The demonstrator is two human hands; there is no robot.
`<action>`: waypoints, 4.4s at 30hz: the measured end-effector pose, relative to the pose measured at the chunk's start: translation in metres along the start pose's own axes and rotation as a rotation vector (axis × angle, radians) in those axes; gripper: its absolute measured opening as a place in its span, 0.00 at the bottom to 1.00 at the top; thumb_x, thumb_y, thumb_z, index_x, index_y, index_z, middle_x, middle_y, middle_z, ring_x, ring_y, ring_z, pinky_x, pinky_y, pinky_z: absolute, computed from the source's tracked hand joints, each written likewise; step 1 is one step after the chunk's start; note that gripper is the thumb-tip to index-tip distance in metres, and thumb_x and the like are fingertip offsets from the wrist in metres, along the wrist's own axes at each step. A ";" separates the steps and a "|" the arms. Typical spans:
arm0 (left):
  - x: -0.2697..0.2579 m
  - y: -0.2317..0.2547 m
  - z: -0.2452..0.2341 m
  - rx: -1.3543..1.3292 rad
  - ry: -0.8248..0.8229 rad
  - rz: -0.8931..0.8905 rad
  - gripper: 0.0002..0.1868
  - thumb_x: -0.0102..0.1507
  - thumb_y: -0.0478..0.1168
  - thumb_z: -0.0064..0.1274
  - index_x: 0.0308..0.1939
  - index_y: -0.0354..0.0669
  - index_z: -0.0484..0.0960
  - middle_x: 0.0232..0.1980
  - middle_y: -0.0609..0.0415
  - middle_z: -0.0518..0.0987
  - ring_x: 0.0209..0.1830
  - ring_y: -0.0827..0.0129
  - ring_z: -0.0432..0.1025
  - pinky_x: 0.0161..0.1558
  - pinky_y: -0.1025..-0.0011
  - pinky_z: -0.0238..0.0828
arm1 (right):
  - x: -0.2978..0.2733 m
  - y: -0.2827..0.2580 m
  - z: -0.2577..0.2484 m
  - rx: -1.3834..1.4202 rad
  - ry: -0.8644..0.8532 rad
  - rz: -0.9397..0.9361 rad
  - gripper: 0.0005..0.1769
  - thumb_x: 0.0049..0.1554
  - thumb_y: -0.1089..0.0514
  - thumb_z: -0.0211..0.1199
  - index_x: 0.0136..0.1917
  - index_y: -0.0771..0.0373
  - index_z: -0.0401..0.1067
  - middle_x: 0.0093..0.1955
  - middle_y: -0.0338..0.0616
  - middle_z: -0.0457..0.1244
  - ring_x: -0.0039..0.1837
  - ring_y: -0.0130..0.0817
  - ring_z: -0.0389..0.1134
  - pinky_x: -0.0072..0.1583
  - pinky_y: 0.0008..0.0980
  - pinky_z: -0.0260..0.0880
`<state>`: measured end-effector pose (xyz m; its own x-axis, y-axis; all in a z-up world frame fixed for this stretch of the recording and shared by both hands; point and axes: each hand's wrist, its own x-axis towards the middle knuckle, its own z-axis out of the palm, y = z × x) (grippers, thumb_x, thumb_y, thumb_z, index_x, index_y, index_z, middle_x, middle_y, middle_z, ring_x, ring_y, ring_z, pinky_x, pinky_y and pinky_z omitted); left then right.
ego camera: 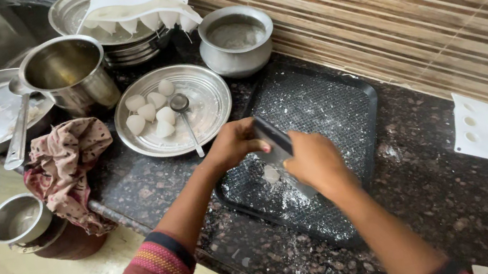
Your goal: The person shaves small pieces of white wax from a larger block using a metal scraper over a black tray.
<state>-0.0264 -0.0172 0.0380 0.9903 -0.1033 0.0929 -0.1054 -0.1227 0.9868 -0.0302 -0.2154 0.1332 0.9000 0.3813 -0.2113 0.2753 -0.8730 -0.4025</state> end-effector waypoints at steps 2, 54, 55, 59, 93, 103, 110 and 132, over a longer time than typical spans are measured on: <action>-0.003 -0.021 -0.007 -0.132 0.057 0.038 0.16 0.55 0.27 0.64 0.46 0.36 0.81 0.44 0.53 0.86 0.46 0.69 0.81 0.53 0.68 0.80 | 0.008 -0.013 0.002 -0.023 -0.029 -0.027 0.15 0.55 0.61 0.60 0.56 0.61 0.72 0.43 0.52 0.72 0.44 0.46 0.78 0.48 0.45 0.80; -0.018 -0.043 0.004 -0.182 0.170 0.128 0.16 0.60 0.26 0.61 0.51 0.34 0.79 0.46 0.57 0.84 0.48 0.74 0.78 0.54 0.71 0.77 | 0.020 -0.011 -0.002 -0.244 0.032 -0.248 0.16 0.50 0.62 0.64 0.53 0.58 0.77 0.44 0.55 0.71 0.48 0.50 0.75 0.54 0.48 0.74; -0.016 -0.050 0.001 -0.227 0.176 0.120 0.16 0.60 0.26 0.61 0.51 0.34 0.78 0.47 0.56 0.84 0.48 0.74 0.78 0.54 0.70 0.77 | 0.026 -0.018 -0.004 -0.322 -0.017 -0.249 0.15 0.49 0.63 0.63 0.51 0.59 0.78 0.44 0.56 0.71 0.48 0.50 0.75 0.56 0.47 0.75; -0.016 -0.068 -0.002 -0.242 0.212 0.163 0.15 0.60 0.26 0.62 0.50 0.34 0.77 0.48 0.53 0.84 0.48 0.73 0.78 0.55 0.69 0.77 | 0.029 -0.034 -0.005 -0.366 0.017 -0.320 0.13 0.51 0.59 0.65 0.51 0.58 0.79 0.46 0.57 0.70 0.51 0.53 0.73 0.56 0.50 0.73; -0.019 -0.058 0.062 0.493 0.563 0.288 0.12 0.49 0.33 0.70 0.34 0.34 0.85 0.34 0.43 0.83 0.35 0.53 0.78 0.40 0.60 0.74 | 0.054 0.015 0.007 -0.119 0.088 -0.056 0.32 0.51 0.60 0.65 0.67 0.69 0.61 0.53 0.68 0.68 0.57 0.61 0.72 0.61 0.50 0.72; -0.017 -0.051 0.062 0.522 0.577 0.277 0.11 0.50 0.32 0.69 0.31 0.32 0.82 0.34 0.41 0.81 0.35 0.49 0.77 0.38 0.58 0.73 | 0.009 0.003 0.023 -0.090 0.135 0.030 0.30 0.60 0.57 0.59 0.72 0.67 0.56 0.48 0.65 0.71 0.51 0.57 0.75 0.54 0.48 0.76; -0.018 -0.059 0.061 0.398 0.547 0.212 0.06 0.54 0.30 0.63 0.35 0.33 0.84 0.36 0.44 0.84 0.33 0.57 0.81 0.37 0.64 0.78 | 0.020 0.006 0.012 -0.078 0.072 0.064 0.36 0.59 0.55 0.60 0.75 0.67 0.52 0.48 0.64 0.70 0.48 0.55 0.76 0.50 0.46 0.78; -0.018 -0.057 0.059 0.461 0.562 0.267 0.10 0.52 0.33 0.68 0.34 0.33 0.84 0.37 0.43 0.84 0.36 0.53 0.80 0.40 0.62 0.76 | 0.008 0.012 -0.013 -0.024 0.101 0.030 0.36 0.53 0.56 0.69 0.72 0.63 0.61 0.52 0.63 0.70 0.55 0.55 0.74 0.57 0.48 0.74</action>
<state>-0.0440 -0.0669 -0.0275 0.8102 0.3147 0.4945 -0.2516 -0.5752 0.7783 -0.0152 -0.2272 0.1386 0.9370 0.3234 -0.1317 0.2549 -0.8912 -0.3752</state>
